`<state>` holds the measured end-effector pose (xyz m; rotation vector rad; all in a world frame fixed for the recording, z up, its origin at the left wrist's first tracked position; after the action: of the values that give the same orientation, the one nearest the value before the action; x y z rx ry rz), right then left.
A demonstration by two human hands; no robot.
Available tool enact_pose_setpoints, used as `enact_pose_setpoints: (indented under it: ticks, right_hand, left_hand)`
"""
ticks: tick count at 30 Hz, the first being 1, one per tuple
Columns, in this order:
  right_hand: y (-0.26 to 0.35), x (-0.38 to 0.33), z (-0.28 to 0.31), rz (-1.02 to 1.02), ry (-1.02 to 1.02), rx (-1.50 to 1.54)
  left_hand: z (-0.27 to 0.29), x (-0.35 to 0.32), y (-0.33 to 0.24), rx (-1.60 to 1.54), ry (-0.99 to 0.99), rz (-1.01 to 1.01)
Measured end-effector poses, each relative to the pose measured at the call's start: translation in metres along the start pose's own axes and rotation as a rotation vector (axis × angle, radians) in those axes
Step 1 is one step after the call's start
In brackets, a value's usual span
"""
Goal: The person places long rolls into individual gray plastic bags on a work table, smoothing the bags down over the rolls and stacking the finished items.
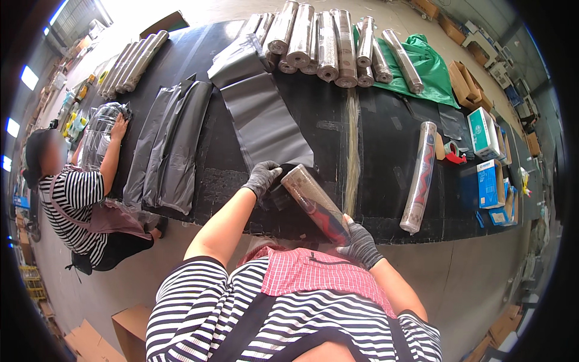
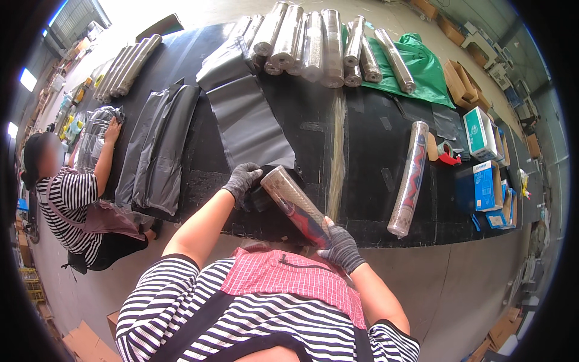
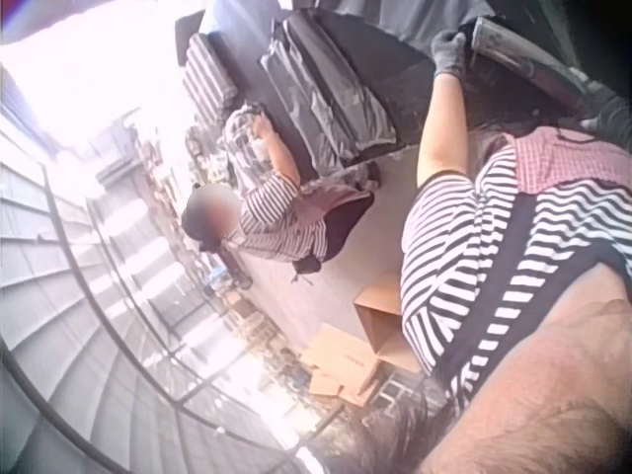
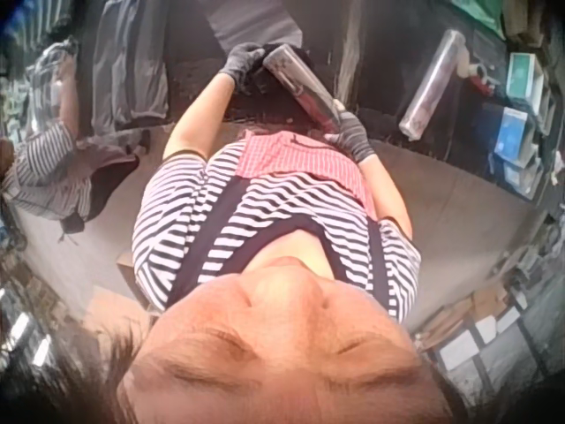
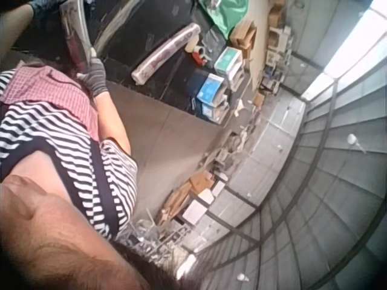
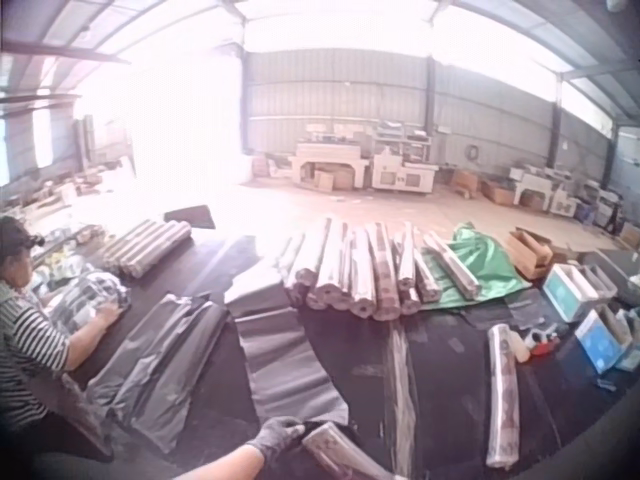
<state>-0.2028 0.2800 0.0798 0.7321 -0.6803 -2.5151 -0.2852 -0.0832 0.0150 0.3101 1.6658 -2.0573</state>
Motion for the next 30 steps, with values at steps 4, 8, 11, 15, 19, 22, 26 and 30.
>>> enact_pose_setpoints:
  ticks: [4,8,11,15,19,22,26,30]
  right_hand:
    - [0.001,0.005,0.009,-0.04,0.073,-0.031]
    - [0.011,0.015,0.021,0.104,0.266,0.775]
    - [0.033,0.02,0.03,0.049,0.381,0.886]
    - [0.059,0.023,0.032,0.108,0.406,0.937]
    - [0.066,0.048,0.025,0.085,0.375,0.917]
    - [0.081,0.101,0.024,0.157,0.322,0.826]
    - [0.122,0.18,0.006,0.187,0.083,0.738]
    - [0.15,0.215,-0.043,0.025,0.019,0.236]
  left_hand:
    - [-0.008,-0.046,-0.045,0.471,-0.263,-0.549]
    - [-0.028,-0.07,-0.056,0.939,-0.13,-0.911]
    - [-0.01,-0.095,-0.062,0.758,-0.673,-0.747]
    - [-0.006,-0.069,0.025,-0.27,-0.348,0.058]
    - [-0.01,-0.054,0.01,0.477,-0.316,-0.136]
    - [0.006,-0.059,-0.037,0.59,-0.264,-0.195]
    - [0.048,-0.027,-0.069,0.738,-0.347,-0.2]
    - [0.089,0.01,-0.016,0.714,-0.404,-0.115]
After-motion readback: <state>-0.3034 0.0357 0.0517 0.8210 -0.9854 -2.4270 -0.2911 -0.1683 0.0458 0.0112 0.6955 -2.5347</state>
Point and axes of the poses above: each hand's wrist, its own x-axis towards the middle knuckle, its own z-axis out of the back of the hand, y = z × x, the point moved 4 cm from there along x, towards the middle knuckle, and after that the axes turned 3 degrees about x, right-handed, at the moved point
